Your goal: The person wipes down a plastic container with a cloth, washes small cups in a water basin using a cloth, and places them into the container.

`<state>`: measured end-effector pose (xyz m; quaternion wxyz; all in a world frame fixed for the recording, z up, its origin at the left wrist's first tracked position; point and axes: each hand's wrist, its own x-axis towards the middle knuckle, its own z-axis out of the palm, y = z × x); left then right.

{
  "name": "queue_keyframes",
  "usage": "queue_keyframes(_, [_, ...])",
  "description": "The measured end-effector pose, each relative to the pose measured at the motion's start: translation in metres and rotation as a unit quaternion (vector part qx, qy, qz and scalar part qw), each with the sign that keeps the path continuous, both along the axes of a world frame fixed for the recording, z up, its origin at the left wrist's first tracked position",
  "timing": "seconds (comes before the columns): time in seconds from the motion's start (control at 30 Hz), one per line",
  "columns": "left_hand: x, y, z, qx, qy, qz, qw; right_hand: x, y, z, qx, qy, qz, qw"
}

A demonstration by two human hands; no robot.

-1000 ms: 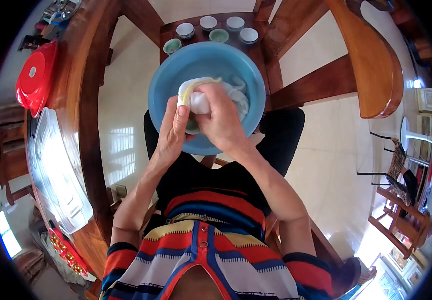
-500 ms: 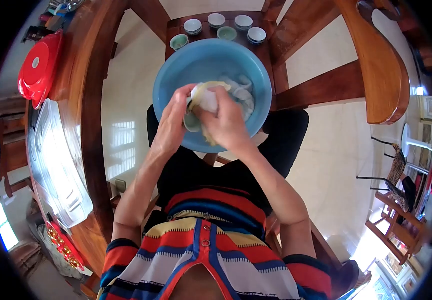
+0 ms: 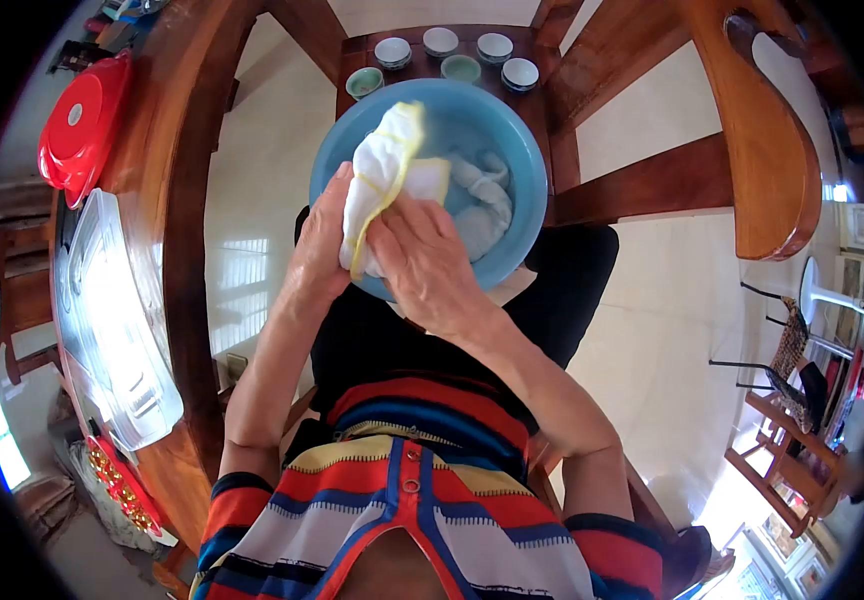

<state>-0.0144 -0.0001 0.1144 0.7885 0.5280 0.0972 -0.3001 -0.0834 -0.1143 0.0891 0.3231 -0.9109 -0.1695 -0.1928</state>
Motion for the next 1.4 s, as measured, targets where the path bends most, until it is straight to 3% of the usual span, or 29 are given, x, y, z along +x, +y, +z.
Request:
queue_keyframes(0.17, [0.000, 0.009, 0.002, 0.027, -0.052, -0.041, 0.997, 0.001, 0.004, 0.004, 0.116, 0.001, -0.014, 0.993])
queue_keyframes(0.23, [-0.002, 0.004, 0.011, 0.150, -0.170, -0.078, 0.971, 0.001, 0.002, 0.009, 0.168, 0.019, -0.011, 0.985])
queue_keyframes(0.27, [-0.003, 0.001, 0.013, 0.191, -0.209, -0.089, 0.955, 0.000, 0.002, 0.009, 0.378, 0.124, -0.010, 0.917])
queue_keyframes(0.3, [-0.004, -0.005, 0.011, 0.065, -0.081, -0.037, 0.994, 0.000, 0.001, 0.009, 0.565, 0.223, -0.006, 0.795])
queue_keyframes(0.33, [-0.003, -0.008, 0.009, -0.064, 0.049, 0.018, 0.997, 0.002, -0.001, 0.012, 0.560, 0.198, 0.002, 0.804])
queue_keyframes(0.43, [-0.002, -0.004, 0.005, -0.143, 0.039, -0.064, 0.987, 0.000, -0.008, 0.009, 0.591, 0.168, -0.032, 0.789])
queue_keyframes(0.47, [-0.004, -0.002, -0.002, -0.154, 0.035, -0.071, 0.985, 0.001, -0.010, 0.011, 0.628, 0.168, -0.040, 0.759])
queue_keyframes(0.5, [-0.007, -0.002, 0.000, -0.154, 0.035, -0.071, 0.985, 0.001, -0.011, 0.009, 0.627, 0.167, -0.040, 0.759])
queue_keyframes(0.57, [-0.012, -0.004, 0.007, -0.051, 0.027, -0.073, 0.996, 0.003, -0.013, 0.003, 0.684, 0.165, -0.082, 0.706])
queue_keyframes(0.63, [-0.016, 0.002, -0.006, -0.072, 0.028, -0.067, 0.995, 0.007, -0.018, 0.003, 0.684, 0.171, -0.105, 0.701])
queue_keyframes(0.7, [-0.022, 0.006, -0.015, -0.053, -0.050, -0.099, 0.992, 0.010, -0.022, 0.000, 0.778, 0.172, -0.094, 0.596])
queue_keyframes(0.77, [-0.024, 0.007, -0.015, -0.063, -0.032, -0.074, 0.995, 0.010, -0.023, -0.002, 0.777, 0.178, -0.086, 0.598])
queue_keyframes(0.83, [-0.023, 0.008, -0.013, 0.014, -0.089, -0.092, 0.992, 0.011, -0.025, 0.000, 0.785, 0.199, -0.086, 0.580])
queue_keyframes(0.93, [-0.023, 0.007, -0.014, -0.016, -0.123, -0.089, 0.988, 0.015, -0.029, -0.004, 0.795, 0.213, -0.062, 0.565])
queue_keyframes(0.97, [-0.023, 0.008, -0.012, -0.017, -0.124, -0.091, 0.988, 0.015, -0.029, -0.004, 0.795, 0.211, -0.064, 0.565])
queue_keyframes(1.03, [-0.024, 0.010, -0.010, -0.073, -0.119, -0.089, 0.986, 0.015, -0.027, -0.004, 0.751, 0.215, -0.074, 0.619])
queue_keyframes(1.17, [-0.024, 0.011, -0.009, -0.088, -0.124, -0.058, 0.987, 0.007, -0.030, -0.003, 0.734, 0.221, -0.069, 0.638])
queue_keyframes(1.23, [-0.018, 0.014, -0.011, -0.052, -0.150, -0.049, 0.986, -0.004, -0.036, 0.000, 0.727, 0.199, 0.055, 0.655])
queue_keyframes(1.27, [-0.016, 0.015, -0.013, -0.030, -0.158, -0.061, 0.985, -0.009, -0.035, 0.002, 0.675, 0.196, 0.073, 0.707])
queue_keyframes(1.33, [-0.019, 0.013, -0.020, -0.032, -0.180, -0.078, 0.980, -0.005, -0.022, 0.019, 0.418, 0.140, 0.077, 0.894])
queue_keyframes(1.4, [-0.029, 0.008, -0.017, 0.147, -0.343, -0.087, 0.924, 0.008, -0.008, 0.025, 0.219, 0.021, -0.011, 0.975])
